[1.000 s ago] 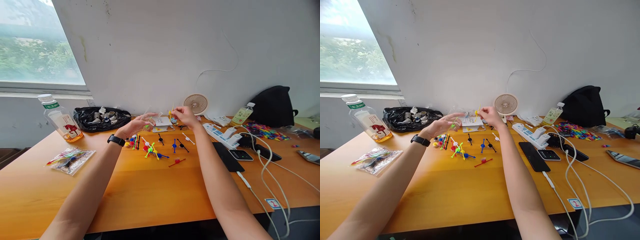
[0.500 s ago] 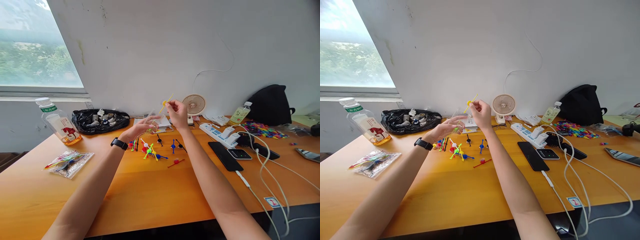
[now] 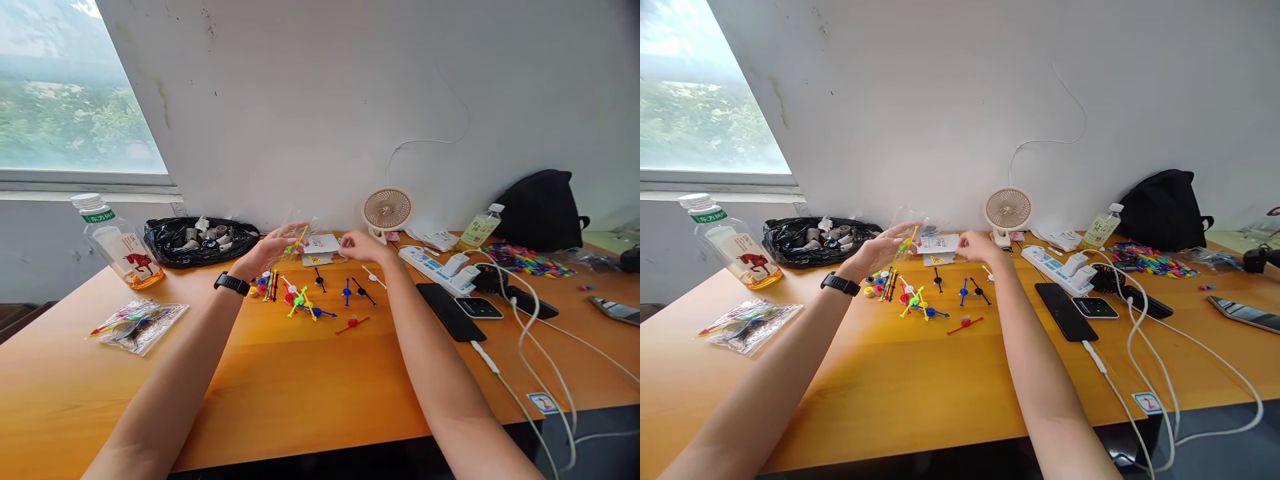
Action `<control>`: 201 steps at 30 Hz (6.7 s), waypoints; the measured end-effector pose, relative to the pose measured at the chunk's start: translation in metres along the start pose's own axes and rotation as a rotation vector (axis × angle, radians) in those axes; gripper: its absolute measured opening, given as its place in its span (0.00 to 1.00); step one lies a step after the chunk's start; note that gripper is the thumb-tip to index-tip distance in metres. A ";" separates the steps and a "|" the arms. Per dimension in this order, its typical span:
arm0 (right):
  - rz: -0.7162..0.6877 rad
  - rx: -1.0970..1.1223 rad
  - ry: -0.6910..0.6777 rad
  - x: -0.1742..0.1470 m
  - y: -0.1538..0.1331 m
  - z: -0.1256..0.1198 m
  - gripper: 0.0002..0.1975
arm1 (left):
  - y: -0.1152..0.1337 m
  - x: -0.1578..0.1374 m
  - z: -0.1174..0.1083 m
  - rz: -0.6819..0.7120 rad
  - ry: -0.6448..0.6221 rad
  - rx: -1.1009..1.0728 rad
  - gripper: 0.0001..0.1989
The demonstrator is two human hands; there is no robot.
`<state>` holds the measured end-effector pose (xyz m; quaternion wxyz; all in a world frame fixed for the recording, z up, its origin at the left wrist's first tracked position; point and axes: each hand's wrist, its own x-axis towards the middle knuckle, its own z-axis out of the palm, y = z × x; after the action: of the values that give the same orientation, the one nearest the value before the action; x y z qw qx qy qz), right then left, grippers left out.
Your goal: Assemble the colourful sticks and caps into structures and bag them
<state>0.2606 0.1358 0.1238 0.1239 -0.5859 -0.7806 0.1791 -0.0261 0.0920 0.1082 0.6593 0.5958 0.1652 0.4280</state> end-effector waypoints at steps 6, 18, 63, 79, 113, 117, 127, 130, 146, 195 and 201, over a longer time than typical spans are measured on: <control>0.206 -0.124 -0.415 0.006 0.011 0.032 0.10 | -0.003 0.000 -0.002 -0.011 -0.040 0.048 0.28; -0.144 0.439 -0.104 -0.012 0.009 -0.018 0.13 | -0.006 0.000 -0.005 -0.045 -0.056 0.108 0.29; -0.414 0.493 0.593 -0.027 -0.034 -0.035 0.20 | -0.005 0.001 0.013 -0.081 -0.184 -0.160 0.30; -0.151 0.325 -0.172 0.006 0.107 0.014 0.24 | 0.012 0.002 0.039 0.052 -0.064 -0.221 0.40; 0.187 -0.057 -1.051 -0.014 -0.014 0.023 0.38 | 0.004 0.001 0.029 -0.044 -0.048 -0.385 0.36; 0.235 -0.120 -1.053 -0.009 -0.019 0.041 0.41 | 0.012 -0.001 0.029 -0.011 -0.020 -0.369 0.38; -0.083 0.050 -0.730 -0.084 0.017 0.042 0.15 | 0.018 0.001 0.027 0.011 -0.055 -0.353 0.38; -0.125 0.052 -0.463 -0.110 0.026 0.028 0.12 | 0.019 0.000 0.028 0.016 -0.055 -0.342 0.37; -0.273 0.372 0.189 -0.171 -0.029 0.016 0.10 | 0.021 -0.001 0.033 0.027 -0.100 -0.357 0.37; -0.740 0.223 0.113 -0.093 -0.115 -0.041 0.06 | 0.011 0.002 0.053 -0.040 -0.038 -0.289 0.26; -0.745 0.273 0.341 -0.089 -0.115 -0.041 0.03 | 0.021 0.010 0.055 0.007 0.154 -0.265 0.21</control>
<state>0.2023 0.0274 0.2106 0.3836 -0.2635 -0.8764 0.1242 0.0119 0.0625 0.1440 0.7160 0.4694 0.1552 0.4928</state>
